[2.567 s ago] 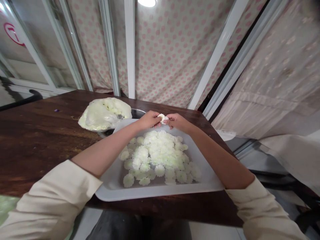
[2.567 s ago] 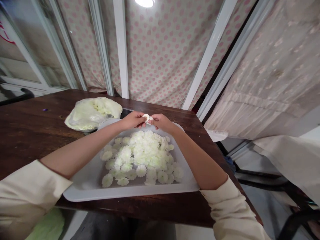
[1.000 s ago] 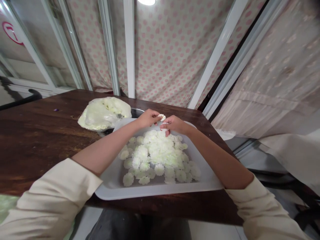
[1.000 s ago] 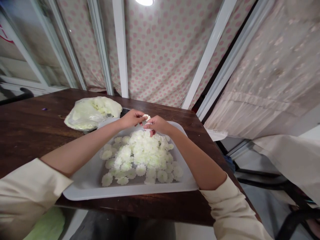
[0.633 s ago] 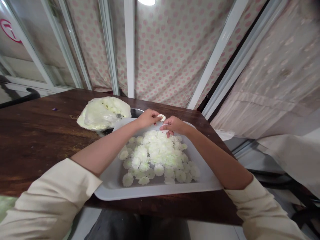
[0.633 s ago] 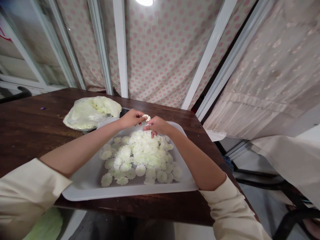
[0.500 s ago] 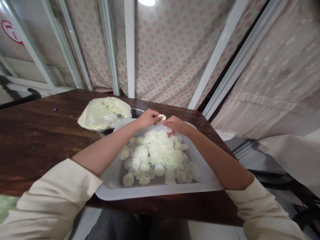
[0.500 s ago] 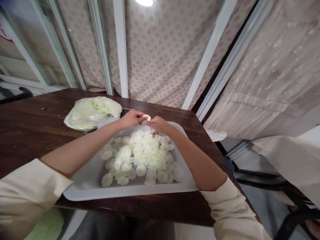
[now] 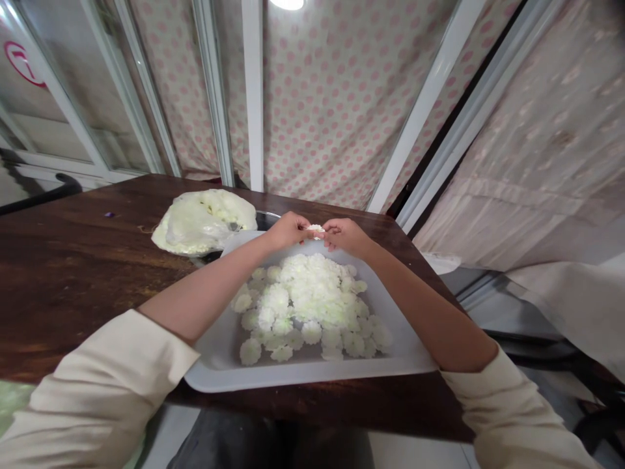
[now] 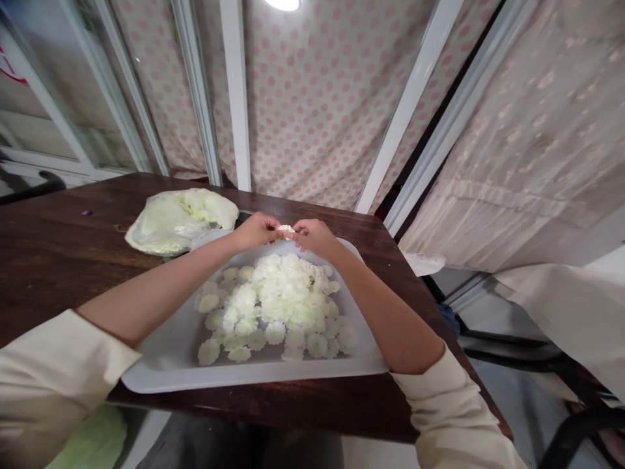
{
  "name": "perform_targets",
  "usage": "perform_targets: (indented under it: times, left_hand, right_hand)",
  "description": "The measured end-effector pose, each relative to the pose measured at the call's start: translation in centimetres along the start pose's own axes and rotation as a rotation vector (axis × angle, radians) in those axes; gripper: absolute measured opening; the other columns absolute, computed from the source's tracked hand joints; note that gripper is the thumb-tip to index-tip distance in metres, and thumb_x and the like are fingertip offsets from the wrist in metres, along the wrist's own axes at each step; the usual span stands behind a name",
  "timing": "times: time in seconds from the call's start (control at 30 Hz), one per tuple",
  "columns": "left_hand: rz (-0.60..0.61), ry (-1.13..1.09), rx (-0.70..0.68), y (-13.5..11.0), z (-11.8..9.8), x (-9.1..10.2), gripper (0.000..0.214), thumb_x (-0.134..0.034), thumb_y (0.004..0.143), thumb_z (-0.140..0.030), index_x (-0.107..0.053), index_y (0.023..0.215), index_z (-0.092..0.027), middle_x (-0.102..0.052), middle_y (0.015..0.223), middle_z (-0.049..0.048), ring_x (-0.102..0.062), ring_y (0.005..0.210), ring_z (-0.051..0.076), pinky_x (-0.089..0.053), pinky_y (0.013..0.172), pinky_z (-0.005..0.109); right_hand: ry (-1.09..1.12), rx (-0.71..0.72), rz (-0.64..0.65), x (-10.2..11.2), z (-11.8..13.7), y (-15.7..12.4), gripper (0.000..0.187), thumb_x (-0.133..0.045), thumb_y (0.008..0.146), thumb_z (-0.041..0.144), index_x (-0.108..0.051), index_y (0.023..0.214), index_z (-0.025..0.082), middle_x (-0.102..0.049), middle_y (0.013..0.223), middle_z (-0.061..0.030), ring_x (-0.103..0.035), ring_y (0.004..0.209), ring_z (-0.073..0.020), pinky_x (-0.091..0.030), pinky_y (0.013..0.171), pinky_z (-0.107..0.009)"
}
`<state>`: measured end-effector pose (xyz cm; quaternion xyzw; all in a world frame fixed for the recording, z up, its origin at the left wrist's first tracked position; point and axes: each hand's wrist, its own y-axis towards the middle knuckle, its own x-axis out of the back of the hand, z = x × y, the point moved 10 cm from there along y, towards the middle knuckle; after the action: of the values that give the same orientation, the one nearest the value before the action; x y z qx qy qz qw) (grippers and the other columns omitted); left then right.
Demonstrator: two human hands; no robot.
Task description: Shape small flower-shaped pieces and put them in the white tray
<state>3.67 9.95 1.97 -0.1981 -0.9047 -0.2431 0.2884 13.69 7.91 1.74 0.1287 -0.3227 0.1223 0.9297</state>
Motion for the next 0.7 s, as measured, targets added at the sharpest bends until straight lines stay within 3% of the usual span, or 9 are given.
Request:
perform_targets:
  times: [0.33,0.43,0.57,0.7]
  left_hand:
    - [-0.073,0.009,0.068,-0.4,0.3,0.8,0.04,-0.067,0.064,-0.045,-0.047,0.049,-0.014,-0.047,0.041,-0.0041,-0.034,0.04,0.004,-0.023,0.041,0.018]
    - [-0.059,-0.015,0.058,-0.3,0.2,0.8,0.041,-0.064,0.067,-0.048,-0.051,0.051,-0.013,-0.05,0.044,-0.0028,-0.037,0.041,0.004,-0.025,0.042,0.018]
    - [0.011,-0.118,-0.005,-0.3,-0.4,0.2,0.038,-0.056,0.074,-0.049,-0.063,0.068,-0.012,-0.054,0.051,-0.0015,-0.043,0.045,0.006,-0.031,0.045,0.018]
    - [0.049,-0.115,-0.044,-0.3,-0.9,-0.2,0.038,-0.057,0.074,-0.048,-0.064,0.067,-0.011,-0.055,0.054,-0.0005,-0.044,0.048,0.006,-0.031,0.047,0.018]
  right_hand:
    - [-0.045,0.088,0.016,0.2,1.2,-0.5,0.024,-0.055,0.077,0.034,-0.054,0.062,0.015,-0.056,0.056,-0.0004,-0.054,0.05,-0.0101,-0.044,0.05,-0.021]
    - [-0.033,0.076,-0.049,0.8,0.9,-0.3,0.024,-0.051,0.082,0.029,-0.05,0.062,0.016,-0.056,0.055,0.0004,-0.053,0.048,-0.0089,-0.042,0.048,-0.019]
    - [0.035,-0.023,-0.197,2.6,-0.7,0.0,0.025,-0.047,0.087,0.026,-0.044,0.064,0.017,-0.054,0.052,0.0024,-0.05,0.042,-0.007,-0.04,0.044,-0.017]
    - [0.146,-0.057,-0.219,3.0,-1.4,0.2,0.024,-0.047,0.088,0.029,-0.045,0.067,0.017,-0.053,0.05,0.0034,-0.049,0.04,-0.0067,-0.04,0.043,-0.017]
